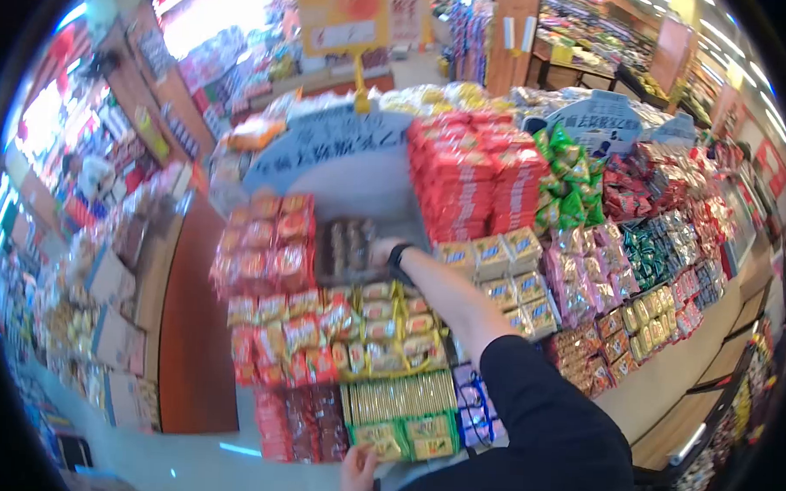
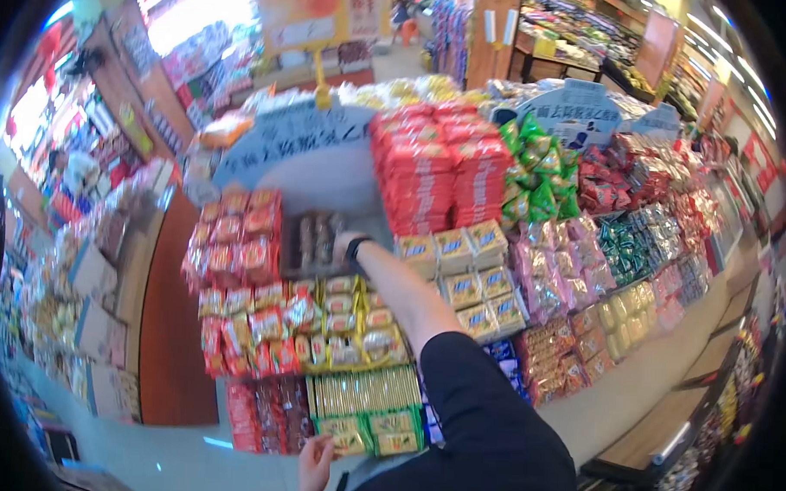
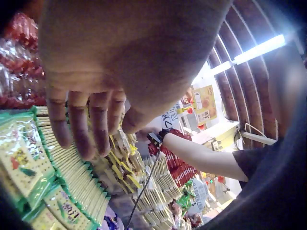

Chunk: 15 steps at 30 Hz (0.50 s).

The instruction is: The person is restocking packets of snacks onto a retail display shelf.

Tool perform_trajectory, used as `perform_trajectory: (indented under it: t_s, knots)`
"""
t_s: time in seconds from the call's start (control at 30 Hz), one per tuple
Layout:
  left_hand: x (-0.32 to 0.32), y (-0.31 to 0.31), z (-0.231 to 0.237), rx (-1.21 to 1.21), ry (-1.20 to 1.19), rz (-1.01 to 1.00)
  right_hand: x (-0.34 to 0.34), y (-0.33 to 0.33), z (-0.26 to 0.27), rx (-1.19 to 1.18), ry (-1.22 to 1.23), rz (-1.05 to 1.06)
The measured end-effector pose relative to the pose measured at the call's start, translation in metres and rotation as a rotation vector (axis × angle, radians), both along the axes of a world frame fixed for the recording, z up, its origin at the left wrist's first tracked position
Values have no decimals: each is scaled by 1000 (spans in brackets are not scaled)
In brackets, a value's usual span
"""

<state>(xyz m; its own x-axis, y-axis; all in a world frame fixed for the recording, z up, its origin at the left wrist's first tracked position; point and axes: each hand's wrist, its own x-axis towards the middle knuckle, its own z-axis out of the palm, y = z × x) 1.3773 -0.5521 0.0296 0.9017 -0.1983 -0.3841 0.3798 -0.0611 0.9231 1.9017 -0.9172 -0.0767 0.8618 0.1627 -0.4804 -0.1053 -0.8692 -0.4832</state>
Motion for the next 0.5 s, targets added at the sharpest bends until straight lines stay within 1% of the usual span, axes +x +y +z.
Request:
perform_trajectory:
  t_s: [0.03,0.07,0.1,0.13,0.17,0.23,0.27,0.3,0.37,0.4,0.47,0.5]
  knots:
    - [0,11,-14,104,20,-118,31,12,-46,-288,5,235]
    - [-4,14,-37,115,-134,-58,22,9,-26,-162,-42,115]
    - [-3,19,-37,224,-103,-101,34,15,-42,-132,26,116]
    - [-2,22,-38,215,-95,-93,-14,14,23,-171,-37,169]
    - [-1,22,-42,205,-87,-84,-21,20,41,-257,-70,296]
    - [-1,27,-57,214,-112,-98,-32,20,77,-207,74,232]
    - [-2,29,-65,215,-122,-99,-22,19,69,-180,243,278]
    - [-3,31,-68,248,-134,-111,-1,18,42,-152,413,326]
    - [-5,34,-70,306,-161,-135,37,30,-13,-139,598,376]
    - [-6,32,-67,297,-86,-115,34,31,-13,-124,563,352]
    - [1,42,-76,213,16,-148,12,31,13,-56,386,286]
    - [5,45,-80,171,69,-163,8,33,17,-39,355,272]
